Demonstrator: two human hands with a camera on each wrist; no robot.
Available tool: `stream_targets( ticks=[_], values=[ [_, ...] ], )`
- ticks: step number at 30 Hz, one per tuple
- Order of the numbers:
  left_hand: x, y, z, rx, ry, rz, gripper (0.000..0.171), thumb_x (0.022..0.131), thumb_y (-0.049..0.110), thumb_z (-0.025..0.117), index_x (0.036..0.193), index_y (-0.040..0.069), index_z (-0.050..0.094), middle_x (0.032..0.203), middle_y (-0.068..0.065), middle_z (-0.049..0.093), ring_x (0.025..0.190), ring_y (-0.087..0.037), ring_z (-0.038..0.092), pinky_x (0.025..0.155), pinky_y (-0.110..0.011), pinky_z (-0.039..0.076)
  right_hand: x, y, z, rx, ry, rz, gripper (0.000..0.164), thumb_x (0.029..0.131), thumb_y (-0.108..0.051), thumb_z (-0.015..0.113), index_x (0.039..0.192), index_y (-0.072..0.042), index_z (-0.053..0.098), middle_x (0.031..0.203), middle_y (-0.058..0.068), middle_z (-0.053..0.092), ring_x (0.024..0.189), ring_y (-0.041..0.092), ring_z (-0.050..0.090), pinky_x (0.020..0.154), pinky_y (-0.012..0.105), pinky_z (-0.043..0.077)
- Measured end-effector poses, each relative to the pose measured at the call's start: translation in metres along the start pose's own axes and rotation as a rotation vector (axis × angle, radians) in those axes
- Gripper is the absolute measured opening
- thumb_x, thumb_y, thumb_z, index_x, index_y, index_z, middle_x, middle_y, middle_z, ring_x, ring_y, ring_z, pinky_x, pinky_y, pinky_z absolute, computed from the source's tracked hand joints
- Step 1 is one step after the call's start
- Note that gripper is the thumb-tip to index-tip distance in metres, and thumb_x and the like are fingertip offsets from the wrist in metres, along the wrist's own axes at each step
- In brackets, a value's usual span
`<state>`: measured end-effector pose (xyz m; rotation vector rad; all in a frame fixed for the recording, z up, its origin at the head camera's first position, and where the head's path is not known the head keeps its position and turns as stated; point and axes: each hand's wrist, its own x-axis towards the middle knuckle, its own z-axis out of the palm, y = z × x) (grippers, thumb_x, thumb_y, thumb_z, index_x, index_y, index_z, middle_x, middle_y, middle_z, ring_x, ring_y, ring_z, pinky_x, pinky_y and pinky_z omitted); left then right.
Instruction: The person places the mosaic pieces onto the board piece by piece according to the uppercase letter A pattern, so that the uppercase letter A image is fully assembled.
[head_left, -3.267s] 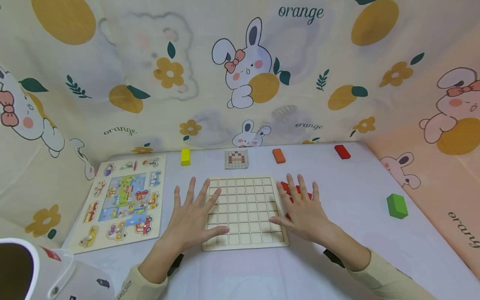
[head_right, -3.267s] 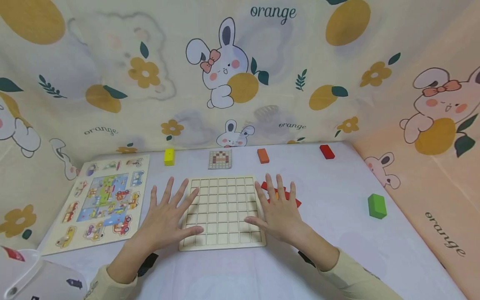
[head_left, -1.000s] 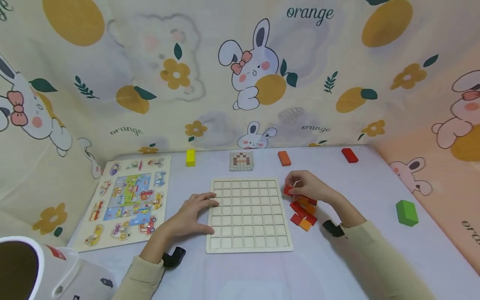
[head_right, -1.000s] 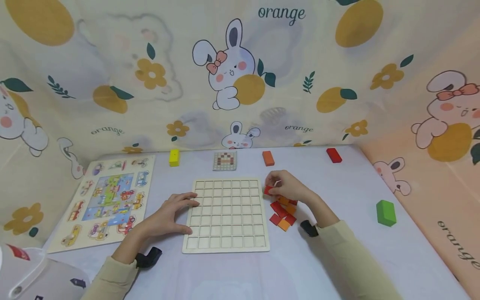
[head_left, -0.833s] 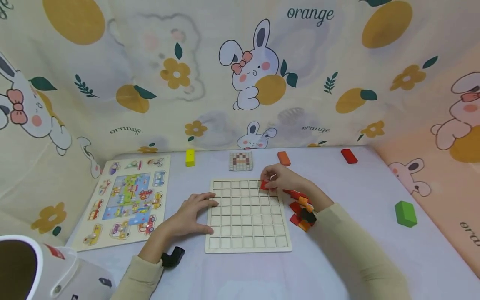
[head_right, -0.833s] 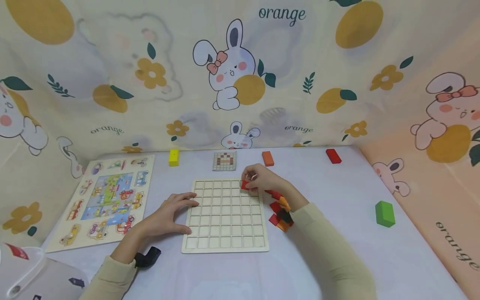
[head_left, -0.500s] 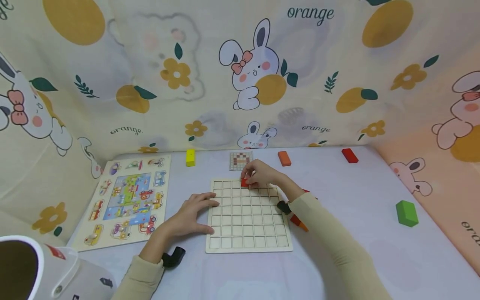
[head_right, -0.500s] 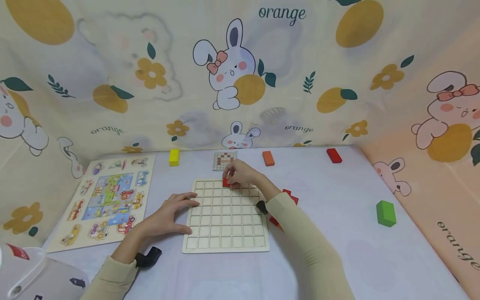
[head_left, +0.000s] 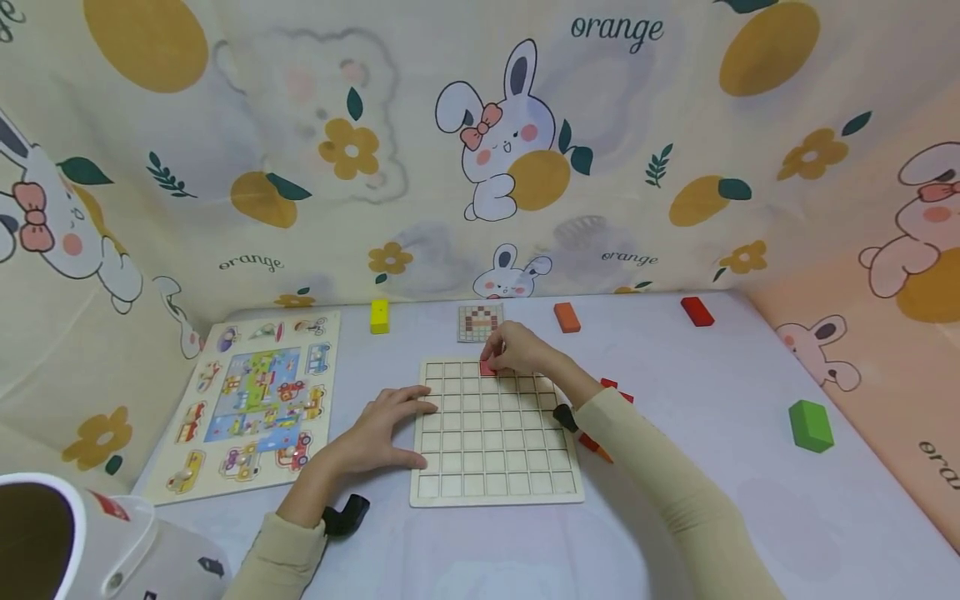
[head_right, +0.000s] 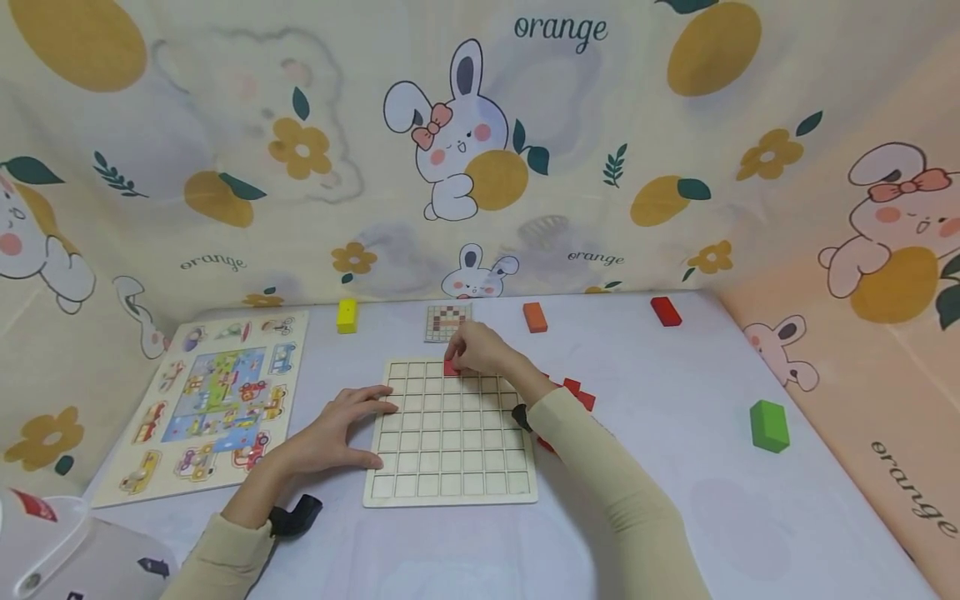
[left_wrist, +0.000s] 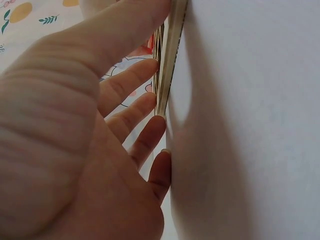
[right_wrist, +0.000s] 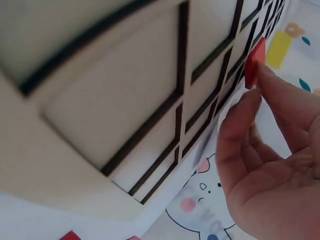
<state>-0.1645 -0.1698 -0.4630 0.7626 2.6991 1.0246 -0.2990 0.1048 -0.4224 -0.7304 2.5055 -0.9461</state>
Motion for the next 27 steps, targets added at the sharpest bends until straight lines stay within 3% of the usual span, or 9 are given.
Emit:
stream_targets(
  ticks=[4, 7, 15, 20, 27],
  values=[
    [-0.001, -0.001, 0.0, 0.003, 0.0, 0.004, 0.076, 0.072, 0.041, 0.088, 0.138, 0.017, 0.058, 0.157, -0.006, 0.037, 0.139, -0.031, 0.033, 0.109, -0.058, 0.027, -0.004, -0.001, -0.005, -0.078, 0.046, 0.007, 0.011, 0.087, -0.001, 0.072, 0.098, -0.003, 0.073, 0.081, 0.004, 0.063, 0.075, 0.018, 0.056, 0.069, 0.031, 0.048],
    [-0.001, -0.001, -0.001, 0.004, -0.003, 0.012, 0.076, 0.072, 0.041, 0.088, 0.138, 0.016, 0.058, 0.157, -0.007, 0.036, 0.139, -0.031, 0.033, 0.109, -0.059, 0.027, -0.015, 0.006, -0.019, -0.088, 0.044, -0.014, 0.015, 0.087, 0.0, 0.072, 0.101, 0.0, 0.071, 0.086, 0.008, 0.065, 0.081, 0.023, 0.06, 0.075, 0.035, 0.052],
    [0.0, 0.0, 0.0, 0.002, -0.012, 0.014, 0.077, 0.073, 0.042, 0.087, 0.139, 0.016, 0.058, 0.158, -0.007, 0.036, 0.14, -0.031, 0.032, 0.11, -0.059, 0.026, -0.067, 0.067, -0.059, -0.021, -0.006, 0.084, 0.022, 0.087, -0.004, 0.073, 0.108, -0.002, 0.068, 0.096, 0.009, 0.062, 0.091, 0.025, 0.053, 0.077, 0.032, 0.049],
    [-0.001, -0.001, 0.001, 0.009, -0.009, 0.005, 0.077, 0.073, 0.043, 0.087, 0.139, 0.017, 0.057, 0.158, -0.007, 0.035, 0.14, -0.032, 0.031, 0.11, -0.06, 0.026, -0.09, 0.085, -0.057, -0.01, -0.026, 0.071, 0.028, 0.086, -0.013, 0.077, 0.109, 0.0, 0.066, 0.093, 0.007, 0.061, 0.09, 0.024, 0.053, 0.079, 0.032, 0.049],
    [-0.001, 0.0, 0.0, 0.007, -0.005, 0.017, 0.076, 0.073, 0.044, 0.086, 0.138, 0.017, 0.057, 0.158, -0.007, 0.036, 0.139, -0.032, 0.032, 0.109, -0.061, 0.026, -0.088, 0.085, -0.05, -0.042, 0.016, 0.082, 0.022, 0.086, -0.011, 0.077, 0.099, 0.0, 0.063, 0.081, 0.005, 0.057, 0.08, 0.022, 0.051, 0.072, 0.033, 0.046]
  ],
)
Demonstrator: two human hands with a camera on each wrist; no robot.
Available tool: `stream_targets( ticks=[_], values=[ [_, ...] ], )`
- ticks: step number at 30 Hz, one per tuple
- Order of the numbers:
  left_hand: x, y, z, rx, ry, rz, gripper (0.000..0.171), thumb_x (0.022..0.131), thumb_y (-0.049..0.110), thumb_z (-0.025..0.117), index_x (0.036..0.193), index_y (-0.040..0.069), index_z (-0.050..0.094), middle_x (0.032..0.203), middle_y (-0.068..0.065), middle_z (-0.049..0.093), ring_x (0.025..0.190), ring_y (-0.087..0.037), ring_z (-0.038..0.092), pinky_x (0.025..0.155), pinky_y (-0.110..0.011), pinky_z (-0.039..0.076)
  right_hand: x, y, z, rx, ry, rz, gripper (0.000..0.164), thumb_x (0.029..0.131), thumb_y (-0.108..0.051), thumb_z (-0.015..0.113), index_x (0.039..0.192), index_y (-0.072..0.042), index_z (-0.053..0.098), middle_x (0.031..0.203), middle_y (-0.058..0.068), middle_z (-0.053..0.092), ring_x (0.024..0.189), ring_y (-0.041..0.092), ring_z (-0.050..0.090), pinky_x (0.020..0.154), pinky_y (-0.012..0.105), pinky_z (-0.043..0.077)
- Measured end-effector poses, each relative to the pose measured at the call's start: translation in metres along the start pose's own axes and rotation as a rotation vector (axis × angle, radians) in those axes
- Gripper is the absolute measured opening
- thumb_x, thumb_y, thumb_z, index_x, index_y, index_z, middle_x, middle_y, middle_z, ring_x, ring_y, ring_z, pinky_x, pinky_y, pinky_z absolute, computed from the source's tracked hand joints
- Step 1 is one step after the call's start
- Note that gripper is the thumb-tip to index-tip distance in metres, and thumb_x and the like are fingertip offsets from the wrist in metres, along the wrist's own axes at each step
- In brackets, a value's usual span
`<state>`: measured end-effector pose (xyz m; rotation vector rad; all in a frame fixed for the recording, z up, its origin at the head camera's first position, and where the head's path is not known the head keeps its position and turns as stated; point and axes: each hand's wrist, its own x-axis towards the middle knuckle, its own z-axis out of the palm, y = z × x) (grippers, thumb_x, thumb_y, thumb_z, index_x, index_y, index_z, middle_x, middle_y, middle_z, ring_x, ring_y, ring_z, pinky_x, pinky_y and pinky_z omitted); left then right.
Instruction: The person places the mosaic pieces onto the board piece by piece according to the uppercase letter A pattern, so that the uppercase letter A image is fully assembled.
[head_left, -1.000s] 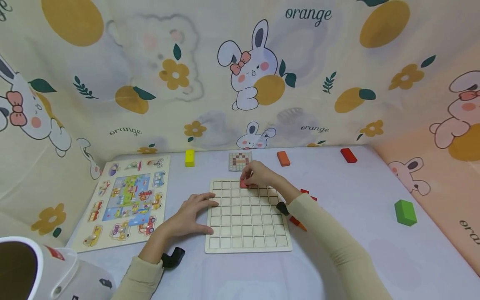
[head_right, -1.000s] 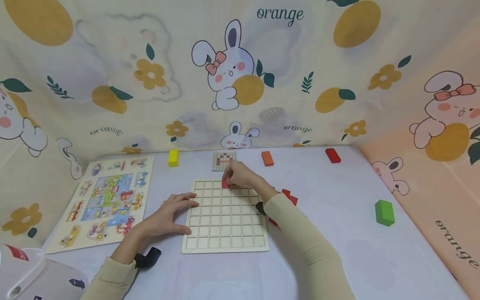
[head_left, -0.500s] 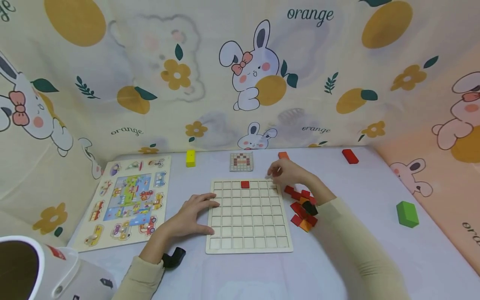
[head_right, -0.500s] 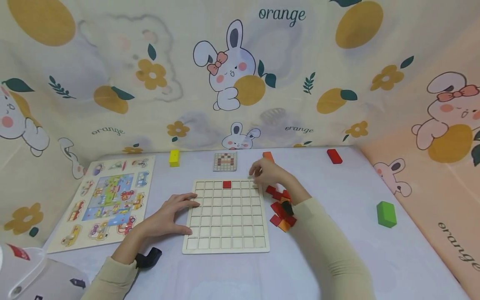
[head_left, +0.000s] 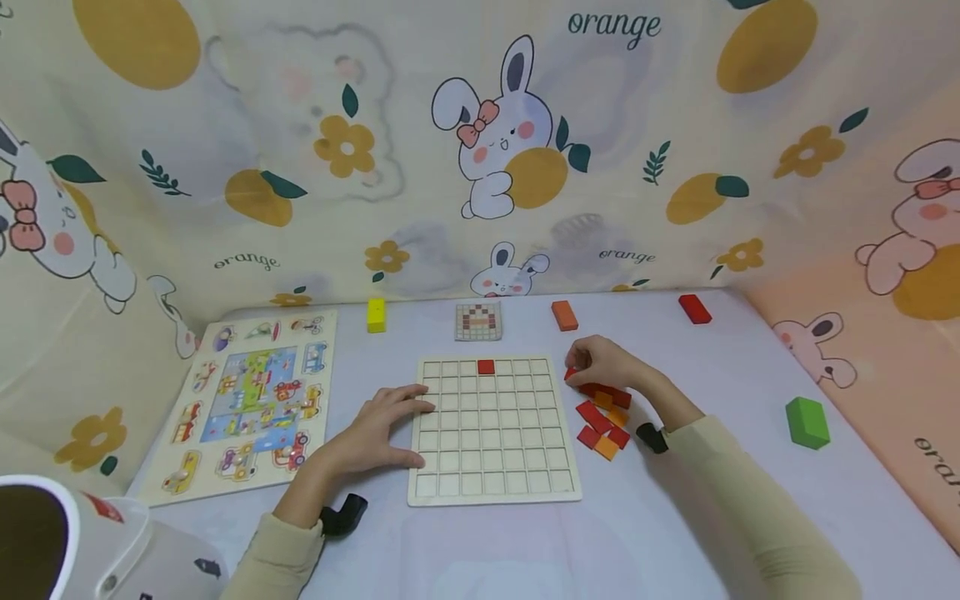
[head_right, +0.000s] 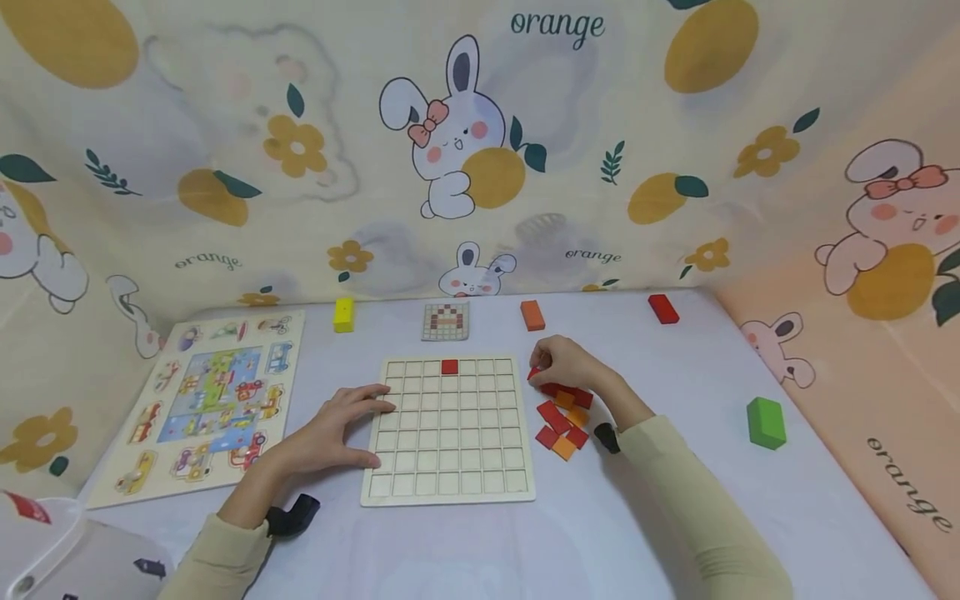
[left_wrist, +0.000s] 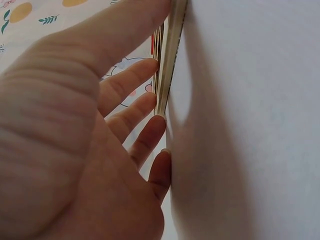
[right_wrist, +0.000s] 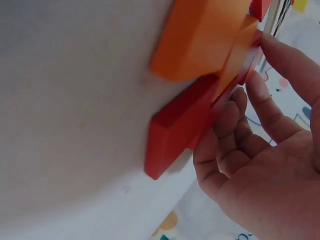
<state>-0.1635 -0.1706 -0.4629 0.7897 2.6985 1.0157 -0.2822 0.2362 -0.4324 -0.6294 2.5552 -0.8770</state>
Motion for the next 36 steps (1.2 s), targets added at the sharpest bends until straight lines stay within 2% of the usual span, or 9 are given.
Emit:
stream_targets(
  ticks=[8, 11, 14, 19, 24, 32, 36],
  values=[
    [0.001, -0.001, 0.0, -0.004, 0.002, 0.007, 0.076, 0.073, 0.042, 0.087, 0.138, 0.017, 0.058, 0.158, -0.007, 0.036, 0.139, -0.031, 0.032, 0.109, -0.06, 0.026, 0.009, -0.011, 0.0, -0.026, 0.018, -0.026, 0.017, 0.086, -0.005, 0.076, 0.097, -0.002, 0.062, 0.079, 0.005, 0.058, 0.076, 0.021, 0.053, 0.067, 0.029, 0.048],
    [0.001, -0.001, 0.001, -0.001, -0.002, 0.006, 0.076, 0.073, 0.043, 0.087, 0.138, 0.017, 0.057, 0.158, -0.007, 0.036, 0.139, -0.031, 0.032, 0.11, -0.06, 0.026, 0.014, -0.02, 0.002, 0.019, 0.004, -0.039, 0.017, 0.087, -0.005, 0.076, 0.097, -0.001, 0.063, 0.08, 0.006, 0.057, 0.071, 0.02, 0.055, 0.062, 0.028, 0.048],
    [0.001, -0.001, 0.002, -0.004, -0.005, 0.004, 0.076, 0.073, 0.043, 0.086, 0.139, 0.017, 0.057, 0.158, -0.007, 0.036, 0.139, -0.031, 0.032, 0.11, -0.06, 0.026, 0.021, -0.033, 0.005, 0.116, -0.004, -0.07, 0.013, 0.088, -0.004, 0.074, 0.094, 0.0, 0.064, 0.08, 0.007, 0.057, 0.064, 0.02, 0.054, 0.056, 0.027, 0.048],
    [0.001, -0.001, 0.001, -0.004, -0.003, -0.004, 0.076, 0.073, 0.044, 0.086, 0.138, 0.017, 0.058, 0.158, -0.007, 0.036, 0.139, -0.031, 0.032, 0.11, -0.06, 0.026, 0.041, -0.062, 0.02, 0.256, -0.091, -0.197, 0.009, 0.09, 0.004, 0.066, 0.098, 0.005, 0.065, 0.084, 0.011, 0.059, 0.065, 0.024, 0.055, 0.057, 0.029, 0.049],
    [0.001, -0.002, 0.001, 0.003, 0.005, 0.001, 0.076, 0.074, 0.044, 0.086, 0.138, 0.017, 0.058, 0.157, -0.007, 0.036, 0.139, -0.032, 0.032, 0.109, -0.062, 0.026, 0.062, -0.089, 0.043, 0.324, -0.195, -0.25, 0.017, 0.09, 0.01, 0.06, 0.105, 0.009, 0.066, 0.089, 0.014, 0.057, 0.07, 0.027, 0.059, 0.062, 0.034, 0.052],
    [0.001, -0.002, 0.001, -0.011, -0.006, -0.008, 0.076, 0.074, 0.047, 0.085, 0.139, 0.018, 0.057, 0.158, -0.006, 0.036, 0.14, -0.032, 0.031, 0.111, -0.062, 0.024, 0.079, -0.114, 0.065, 0.177, -0.188, -0.349, 0.014, 0.088, 0.013, 0.062, 0.099, 0.007, 0.069, 0.083, 0.013, 0.057, 0.077, 0.017, 0.05, 0.07, 0.026, 0.047],
    [0.001, -0.003, 0.001, -0.006, -0.001, -0.008, 0.076, 0.074, 0.045, 0.086, 0.139, 0.019, 0.057, 0.158, -0.006, 0.036, 0.139, -0.031, 0.032, 0.111, -0.06, 0.024, 0.079, -0.116, 0.067, 0.135, -0.177, -0.336, 0.015, 0.087, 0.013, 0.063, 0.097, 0.006, 0.071, 0.081, 0.012, 0.06, 0.076, 0.016, 0.051, 0.069, 0.025, 0.047]
  ],
)
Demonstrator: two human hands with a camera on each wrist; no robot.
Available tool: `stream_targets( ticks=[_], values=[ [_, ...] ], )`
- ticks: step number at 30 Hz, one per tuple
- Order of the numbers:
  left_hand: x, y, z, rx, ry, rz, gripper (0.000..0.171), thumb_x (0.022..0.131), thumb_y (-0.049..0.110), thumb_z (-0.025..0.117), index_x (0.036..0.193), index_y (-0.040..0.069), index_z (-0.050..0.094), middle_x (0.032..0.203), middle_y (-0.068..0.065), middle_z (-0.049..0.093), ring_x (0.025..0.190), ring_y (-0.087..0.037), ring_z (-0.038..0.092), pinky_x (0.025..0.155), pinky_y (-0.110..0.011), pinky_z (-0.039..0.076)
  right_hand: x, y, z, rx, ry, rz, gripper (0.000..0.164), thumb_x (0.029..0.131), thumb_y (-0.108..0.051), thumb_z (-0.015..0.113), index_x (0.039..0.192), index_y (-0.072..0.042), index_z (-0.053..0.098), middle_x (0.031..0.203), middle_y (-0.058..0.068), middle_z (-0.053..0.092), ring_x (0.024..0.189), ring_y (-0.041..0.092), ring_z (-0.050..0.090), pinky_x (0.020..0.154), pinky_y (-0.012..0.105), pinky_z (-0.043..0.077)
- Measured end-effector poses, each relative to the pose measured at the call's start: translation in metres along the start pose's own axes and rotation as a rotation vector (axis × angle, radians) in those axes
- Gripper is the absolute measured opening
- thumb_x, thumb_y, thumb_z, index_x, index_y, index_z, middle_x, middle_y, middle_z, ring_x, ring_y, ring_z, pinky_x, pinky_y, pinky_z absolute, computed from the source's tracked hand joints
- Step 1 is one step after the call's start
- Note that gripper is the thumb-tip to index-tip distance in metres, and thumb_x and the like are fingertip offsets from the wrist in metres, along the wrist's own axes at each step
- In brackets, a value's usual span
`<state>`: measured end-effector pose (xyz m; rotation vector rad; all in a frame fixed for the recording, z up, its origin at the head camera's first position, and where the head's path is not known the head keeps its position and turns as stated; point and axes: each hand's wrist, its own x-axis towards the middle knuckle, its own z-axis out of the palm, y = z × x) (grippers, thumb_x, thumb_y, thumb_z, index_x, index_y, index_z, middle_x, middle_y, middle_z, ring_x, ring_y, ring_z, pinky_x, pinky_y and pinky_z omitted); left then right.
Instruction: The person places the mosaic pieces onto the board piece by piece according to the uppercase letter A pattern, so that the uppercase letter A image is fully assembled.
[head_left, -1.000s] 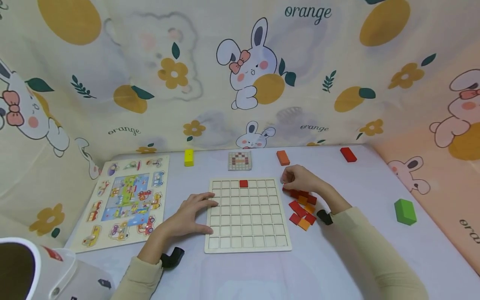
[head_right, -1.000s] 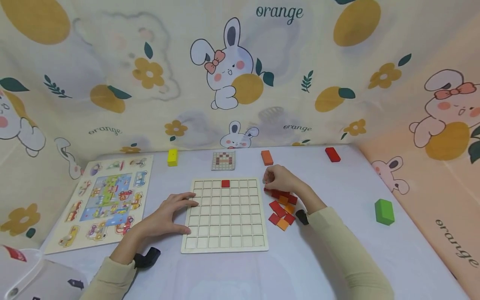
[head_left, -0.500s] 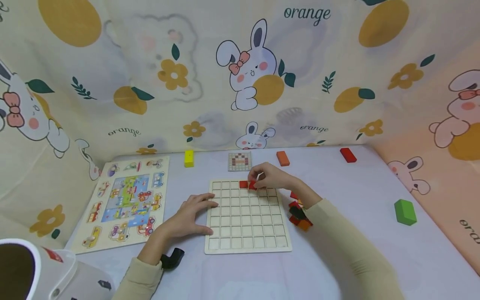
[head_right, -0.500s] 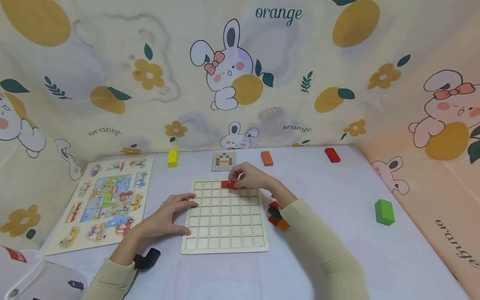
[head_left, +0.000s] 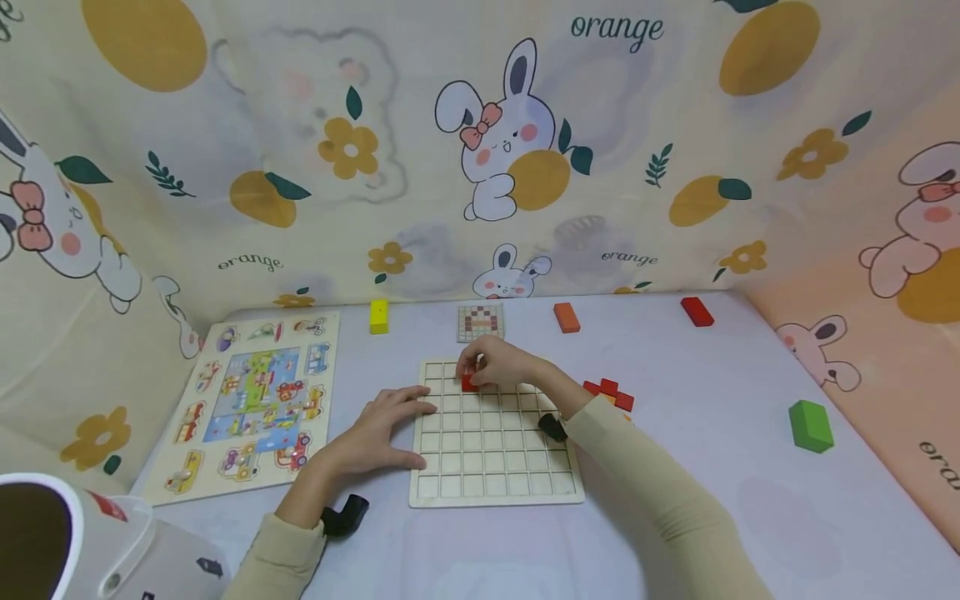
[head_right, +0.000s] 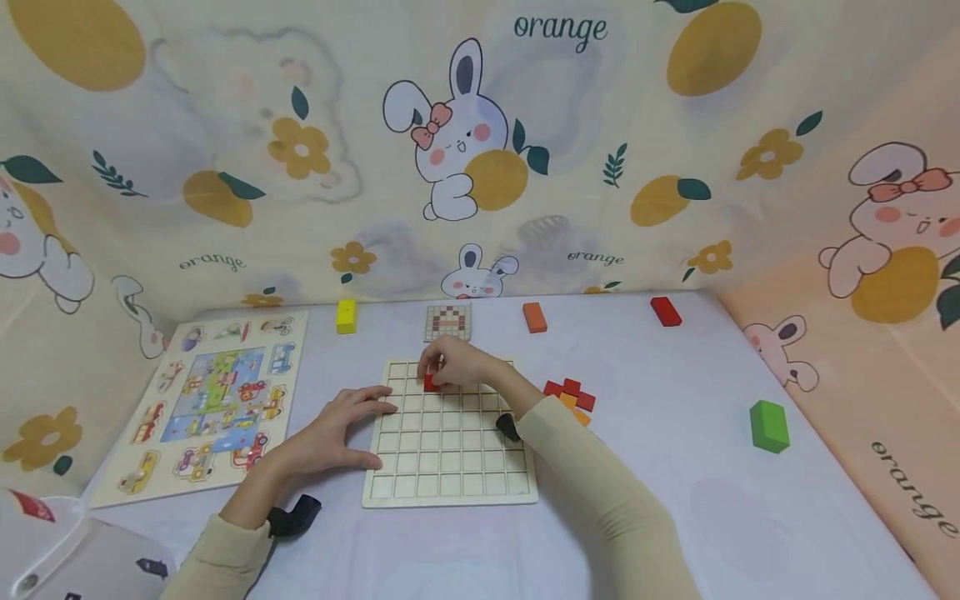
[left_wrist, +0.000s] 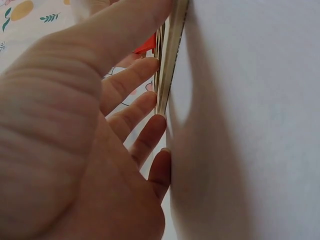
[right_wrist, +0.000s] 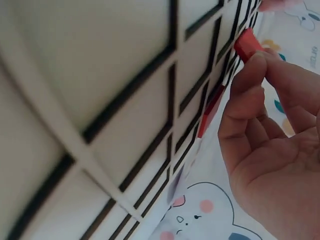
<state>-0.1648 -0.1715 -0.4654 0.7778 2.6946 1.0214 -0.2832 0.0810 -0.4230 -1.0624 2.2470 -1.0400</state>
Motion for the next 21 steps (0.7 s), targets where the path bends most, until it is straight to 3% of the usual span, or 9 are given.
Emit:
stream_targets(
  ticks=[15, 21],
  values=[
    [0.0002, 0.0015, -0.0005, 0.009, -0.001, 0.0, 0.076, 0.073, 0.045, 0.086, 0.139, 0.018, 0.057, 0.158, -0.006, 0.036, 0.14, -0.031, 0.032, 0.111, -0.06, 0.024, -0.0049, -0.0021, 0.0014, -0.119, 0.04, 0.067, 0.012, 0.087, 0.004, 0.071, 0.097, 0.0, 0.074, 0.083, 0.004, 0.065, 0.074, 0.013, 0.055, 0.069, 0.025, 0.048],
    [0.0005, 0.0029, -0.001, 0.007, -0.007, -0.004, 0.076, 0.074, 0.045, 0.086, 0.139, 0.018, 0.057, 0.157, -0.007, 0.036, 0.14, -0.031, 0.031, 0.111, -0.061, 0.025, -0.0084, 0.0053, -0.0023, -0.069, 0.048, 0.044, 0.021, 0.086, 0.005, 0.071, 0.107, 0.003, 0.071, 0.085, 0.007, 0.065, 0.074, 0.016, 0.056, 0.069, 0.026, 0.049]
  ],
)
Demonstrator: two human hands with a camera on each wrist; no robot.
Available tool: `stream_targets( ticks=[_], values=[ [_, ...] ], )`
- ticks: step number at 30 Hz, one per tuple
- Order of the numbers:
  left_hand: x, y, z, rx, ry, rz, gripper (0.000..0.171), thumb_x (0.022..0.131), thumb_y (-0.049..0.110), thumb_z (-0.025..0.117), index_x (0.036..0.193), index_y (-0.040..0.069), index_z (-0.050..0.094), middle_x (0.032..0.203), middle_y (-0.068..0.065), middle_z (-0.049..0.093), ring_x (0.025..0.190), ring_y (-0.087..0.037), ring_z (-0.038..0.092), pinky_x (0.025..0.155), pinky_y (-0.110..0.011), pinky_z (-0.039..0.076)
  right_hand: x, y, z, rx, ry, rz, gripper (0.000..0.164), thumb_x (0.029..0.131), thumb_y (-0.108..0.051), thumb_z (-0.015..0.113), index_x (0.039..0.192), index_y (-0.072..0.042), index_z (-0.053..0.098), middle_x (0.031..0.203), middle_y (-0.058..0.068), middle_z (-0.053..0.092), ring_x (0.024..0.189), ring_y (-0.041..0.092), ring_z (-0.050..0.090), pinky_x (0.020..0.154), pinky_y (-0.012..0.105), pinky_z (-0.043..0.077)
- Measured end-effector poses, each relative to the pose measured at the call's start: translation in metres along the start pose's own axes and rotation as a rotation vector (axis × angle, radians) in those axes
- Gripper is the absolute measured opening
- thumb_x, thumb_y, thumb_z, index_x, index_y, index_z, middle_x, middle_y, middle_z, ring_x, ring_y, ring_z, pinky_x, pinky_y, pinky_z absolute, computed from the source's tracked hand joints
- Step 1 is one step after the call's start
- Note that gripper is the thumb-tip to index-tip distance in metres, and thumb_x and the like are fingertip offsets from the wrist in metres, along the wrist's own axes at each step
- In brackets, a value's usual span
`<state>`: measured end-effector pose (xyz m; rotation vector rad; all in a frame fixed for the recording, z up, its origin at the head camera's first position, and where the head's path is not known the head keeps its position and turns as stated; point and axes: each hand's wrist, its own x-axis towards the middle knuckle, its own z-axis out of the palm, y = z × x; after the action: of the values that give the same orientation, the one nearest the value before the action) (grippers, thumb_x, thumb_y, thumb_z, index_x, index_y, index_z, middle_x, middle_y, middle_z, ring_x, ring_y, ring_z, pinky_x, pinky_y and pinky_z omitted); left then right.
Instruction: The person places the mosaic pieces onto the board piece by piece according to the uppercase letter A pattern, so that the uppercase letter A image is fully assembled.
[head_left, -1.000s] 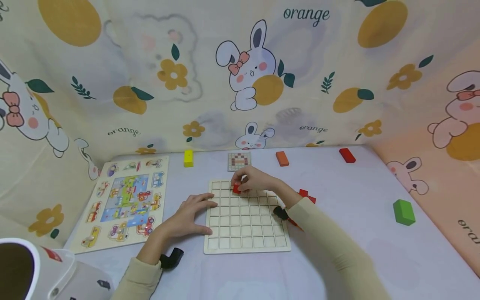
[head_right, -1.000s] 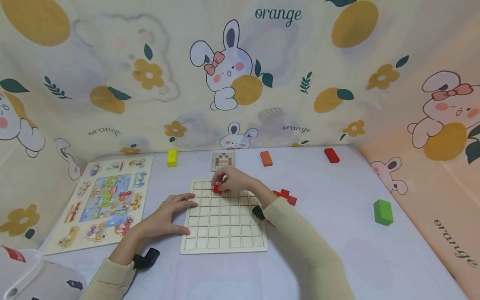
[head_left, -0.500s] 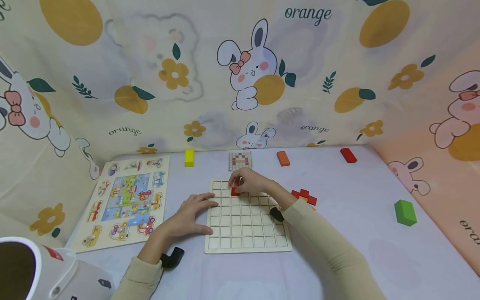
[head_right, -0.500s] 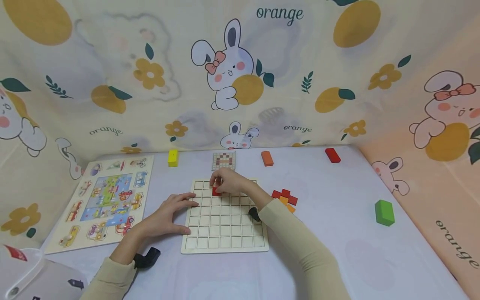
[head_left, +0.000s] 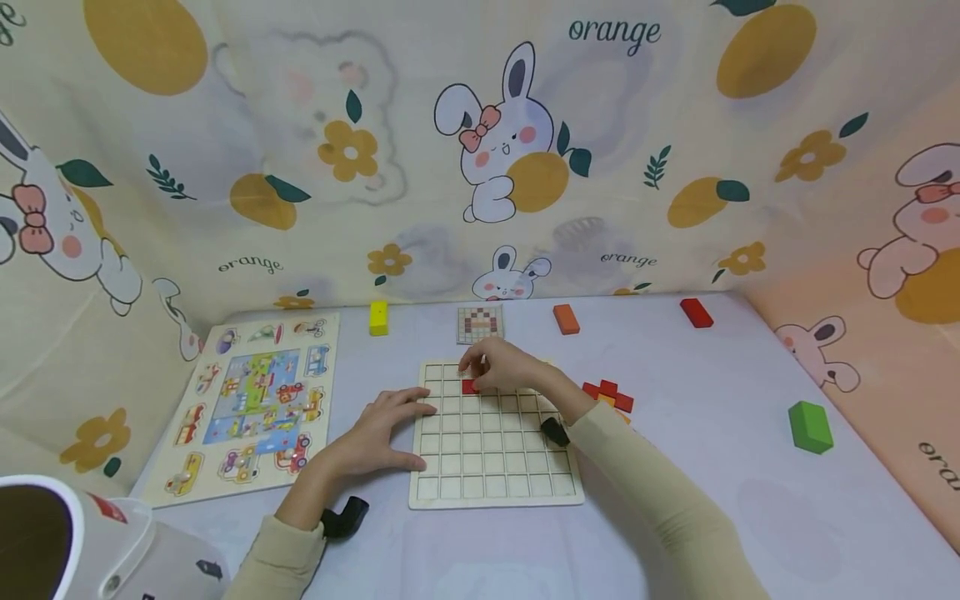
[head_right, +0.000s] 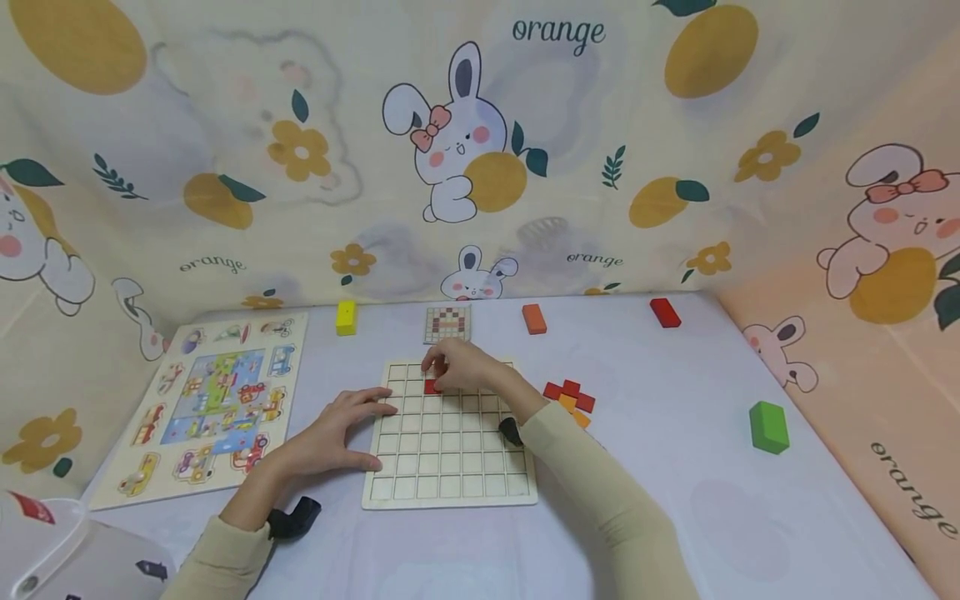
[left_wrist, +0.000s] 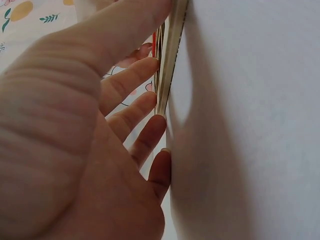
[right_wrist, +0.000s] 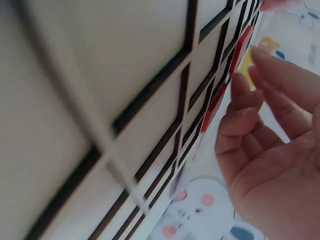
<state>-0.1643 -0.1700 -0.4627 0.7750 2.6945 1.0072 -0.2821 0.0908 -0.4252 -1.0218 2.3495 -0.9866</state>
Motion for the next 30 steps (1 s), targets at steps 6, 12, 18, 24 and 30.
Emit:
stream_targets(
  ticks=[6, 12, 18, 24, 30],
  values=[
    [0.0, 0.0, 0.001, 0.0, 0.003, 0.002, 0.076, 0.073, 0.044, 0.086, 0.139, 0.017, 0.058, 0.158, -0.007, 0.036, 0.139, -0.031, 0.032, 0.11, -0.06, 0.025, -0.033, 0.024, -0.031, 0.108, 0.037, -0.004, 0.028, 0.088, 0.0, 0.071, 0.116, 0.004, 0.067, 0.091, 0.01, 0.066, 0.085, 0.022, 0.06, 0.079, 0.034, 0.052],
    [0.0, -0.001, 0.001, 0.006, 0.006, 0.004, 0.076, 0.073, 0.044, 0.086, 0.138, 0.017, 0.058, 0.157, -0.007, 0.036, 0.139, -0.031, 0.032, 0.11, -0.06, 0.026, -0.104, 0.058, -0.074, 0.095, 0.043, 0.215, 0.037, 0.089, -0.008, 0.071, 0.126, -0.004, 0.065, 0.111, 0.011, 0.066, 0.105, 0.026, 0.056, 0.094, 0.04, 0.05],
    [0.001, 0.0, 0.002, 0.004, 0.007, 0.007, 0.076, 0.073, 0.044, 0.086, 0.138, 0.017, 0.058, 0.157, -0.007, 0.036, 0.139, -0.031, 0.032, 0.11, -0.06, 0.026, -0.168, 0.088, -0.085, 0.102, 0.085, 0.305, 0.047, 0.086, -0.007, 0.073, 0.131, -0.006, 0.06, 0.12, 0.012, 0.062, 0.109, 0.03, 0.055, 0.088, 0.033, 0.053],
    [0.0, 0.001, 0.002, 0.016, 0.008, 0.011, 0.076, 0.073, 0.044, 0.087, 0.138, 0.016, 0.058, 0.157, -0.009, 0.037, 0.139, -0.032, 0.032, 0.109, -0.061, 0.026, -0.195, 0.097, -0.073, 0.149, 0.152, 0.252, 0.055, 0.082, -0.005, 0.078, 0.132, 0.0, 0.055, 0.114, 0.016, 0.059, 0.101, 0.031, 0.054, 0.082, 0.026, 0.054],
    [0.0, 0.002, 0.001, 0.01, 0.004, 0.0, 0.076, 0.073, 0.045, 0.086, 0.138, 0.017, 0.058, 0.157, -0.008, 0.037, 0.139, -0.033, 0.032, 0.109, -0.061, 0.026, -0.194, 0.097, -0.065, 0.046, 0.185, 0.231, 0.048, 0.081, -0.003, 0.078, 0.125, -0.001, 0.059, 0.101, 0.009, 0.059, 0.092, 0.026, 0.054, 0.076, 0.024, 0.054]
  ],
)
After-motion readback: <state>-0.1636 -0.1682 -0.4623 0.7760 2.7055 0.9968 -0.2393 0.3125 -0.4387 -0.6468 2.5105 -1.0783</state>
